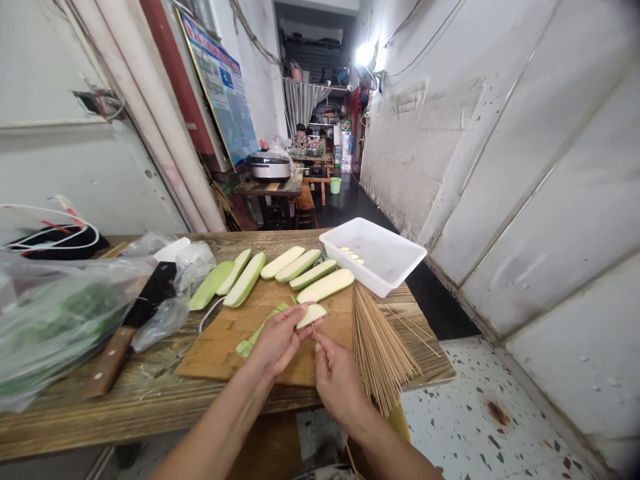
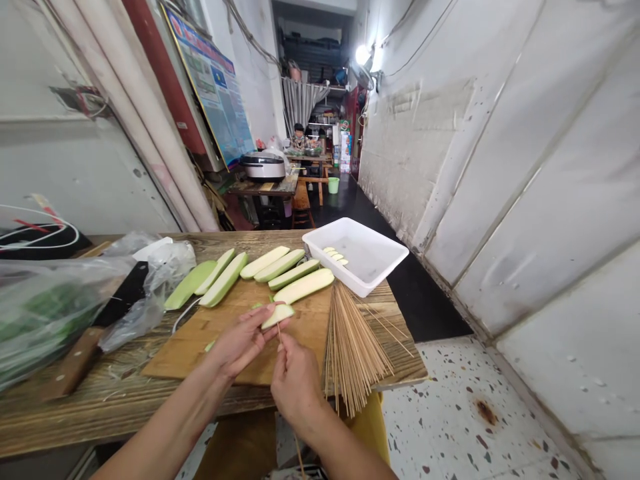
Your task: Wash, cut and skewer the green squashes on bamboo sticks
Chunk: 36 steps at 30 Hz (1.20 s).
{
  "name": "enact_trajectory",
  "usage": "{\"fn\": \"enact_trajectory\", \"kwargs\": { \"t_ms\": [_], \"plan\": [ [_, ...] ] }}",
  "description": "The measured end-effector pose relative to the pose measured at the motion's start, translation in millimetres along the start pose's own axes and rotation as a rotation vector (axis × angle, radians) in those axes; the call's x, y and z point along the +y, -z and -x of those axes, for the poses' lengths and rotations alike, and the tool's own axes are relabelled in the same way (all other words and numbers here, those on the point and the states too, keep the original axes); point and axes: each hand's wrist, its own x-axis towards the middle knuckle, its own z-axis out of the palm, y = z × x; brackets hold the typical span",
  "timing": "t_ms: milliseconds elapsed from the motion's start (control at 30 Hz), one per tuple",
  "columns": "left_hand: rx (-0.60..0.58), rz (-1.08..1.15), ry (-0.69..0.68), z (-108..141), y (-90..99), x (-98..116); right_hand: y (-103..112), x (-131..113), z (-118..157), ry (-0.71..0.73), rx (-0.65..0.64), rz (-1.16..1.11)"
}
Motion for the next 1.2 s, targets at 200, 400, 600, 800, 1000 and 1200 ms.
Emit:
{"fn": "enact_trajectory", "kwargs": {
  "t_ms": [200, 400, 600, 800, 1000, 1200],
  "plan": [
    [0.027, -0.013, 0.012, 1, -2.6, -1, 1, 1, 0, 0.002, 0.012, -0.011],
    [0.028, -0.011, 0.003, -1, -2.4, -3, 1, 3, -1, 0.007, 0.022, 0.002],
    [0.052, -0.001, 0.023, -1, -1.6, -5, -1, 5, -3, 0.023, 0.032, -0.030],
    [0.064, -0.003, 0.048, 4, -2.9, -3, -3, 7, -5, 0.009, 0.025, 0.003],
    [0.054, -0.014, 0.053, 5, -0.6, -6, -4, 9, -5, -0.018, 0.011, 0.066],
    [0.028, -0.038, 0.074, 3, 1.5, -10, -8, 12, -8, -0.073, 0.019, 0.123]
  ]
}}
